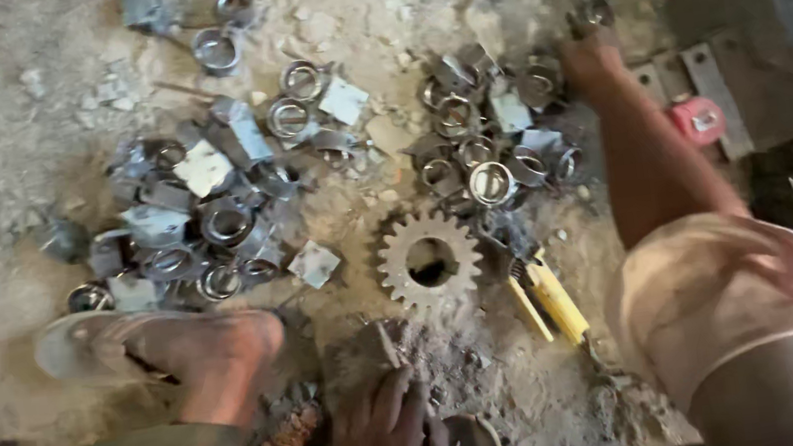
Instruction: The person sits on the floor and repeatedly hammers small metal rings and square blocks using a hammer and a metal anvil. They pick up parts from a pile, place them on the anvil, strike them, and then move them to a separate pile.
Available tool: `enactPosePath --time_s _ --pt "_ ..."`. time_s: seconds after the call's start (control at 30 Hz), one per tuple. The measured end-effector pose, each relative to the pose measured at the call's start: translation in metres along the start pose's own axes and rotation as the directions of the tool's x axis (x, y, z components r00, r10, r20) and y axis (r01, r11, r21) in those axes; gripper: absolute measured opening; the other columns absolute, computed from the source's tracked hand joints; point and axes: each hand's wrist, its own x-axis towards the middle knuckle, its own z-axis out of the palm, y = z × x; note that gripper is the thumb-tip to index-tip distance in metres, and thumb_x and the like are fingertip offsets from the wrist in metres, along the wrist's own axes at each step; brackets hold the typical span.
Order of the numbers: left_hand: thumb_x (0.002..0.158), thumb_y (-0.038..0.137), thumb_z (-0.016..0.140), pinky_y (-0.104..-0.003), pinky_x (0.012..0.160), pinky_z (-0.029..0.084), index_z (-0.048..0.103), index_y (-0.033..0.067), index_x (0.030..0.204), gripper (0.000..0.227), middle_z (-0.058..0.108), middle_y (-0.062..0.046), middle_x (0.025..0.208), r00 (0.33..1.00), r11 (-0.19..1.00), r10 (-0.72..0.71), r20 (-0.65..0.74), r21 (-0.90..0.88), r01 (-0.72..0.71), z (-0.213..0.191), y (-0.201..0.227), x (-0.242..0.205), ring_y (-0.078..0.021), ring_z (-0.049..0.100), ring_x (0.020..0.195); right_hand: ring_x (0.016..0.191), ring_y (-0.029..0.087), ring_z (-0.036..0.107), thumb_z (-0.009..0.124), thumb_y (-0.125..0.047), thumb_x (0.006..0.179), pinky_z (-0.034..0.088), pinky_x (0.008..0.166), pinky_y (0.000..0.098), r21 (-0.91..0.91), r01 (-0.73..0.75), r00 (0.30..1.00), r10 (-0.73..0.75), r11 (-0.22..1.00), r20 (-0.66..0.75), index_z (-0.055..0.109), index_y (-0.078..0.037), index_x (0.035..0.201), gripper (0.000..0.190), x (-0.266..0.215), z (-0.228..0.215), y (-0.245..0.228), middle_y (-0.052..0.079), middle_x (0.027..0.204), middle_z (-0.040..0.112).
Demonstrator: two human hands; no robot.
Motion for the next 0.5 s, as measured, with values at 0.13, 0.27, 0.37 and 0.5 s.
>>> enactPosePath --time_s 0.13,0.27,0.37,0.5 --pt "0.081 0.031 0.067 -0.053 0.094 0.047 0.073 0.0005 0.107 0.041 0.064 -0.017 0.126 0.999 0.998 0.047 0.008 -0.042 -0.047 -0.003 -0.003 -0.003 -0.0375 0.06 0.113 0.108 0.039 0.066 0.069 -0.028 0.092 0.05 0.095 0.0472 -0.194 0.196 0.972 -0.165 0.961 0.164 0.067 0.001 0.122 0.041 0.02 0.001 0.017 0.023 0.117 0.072" --pt "0.087 0.03 0.065 -0.051 0.098 0.047 0.071 0.0018 0.107 0.035 0.064 -0.016 0.129 0.996 0.997 0.073 -0.059 -0.018 -0.074 -0.003 -0.001 -0.003 -0.035 0.06 0.117 0.108 0.045 0.063 0.069 -0.031 0.097 0.049 0.091 0.0487 -0.272 0.208 0.977 -0.186 0.939 0.104 0.069 -0.003 0.131 0.044 0.013 0.001 0.036 0.03 0.12 0.067" --pt "0.087 0.03 0.064 -0.049 0.1 0.046 0.071 0.0036 0.106 0.033 0.064 -0.013 0.128 0.996 0.998 0.066 -0.065 0.007 -0.065 -0.004 0.0 -0.002 -0.033 0.06 0.119 0.115 0.039 0.067 0.067 -0.027 0.095 0.052 0.096 0.046 -0.297 0.381 0.922 -0.333 0.876 0.199 0.073 -0.006 0.121 0.034 0.015 -0.003 0.039 0.022 0.123 0.072" --pt "0.085 0.03 0.065 -0.05 0.099 0.045 0.069 0.0036 0.101 0.032 0.064 -0.013 0.126 0.997 0.998 0.052 -0.053 0.028 -0.051 -0.005 0.001 0.001 -0.0331 0.059 0.118 0.105 0.036 0.071 0.07 -0.026 0.09 0.055 0.09 0.0446 -0.266 0.412 0.902 -0.348 0.871 0.257 0.076 -0.005 0.111 0.031 0.019 -0.011 0.03 0.019 0.112 0.075"
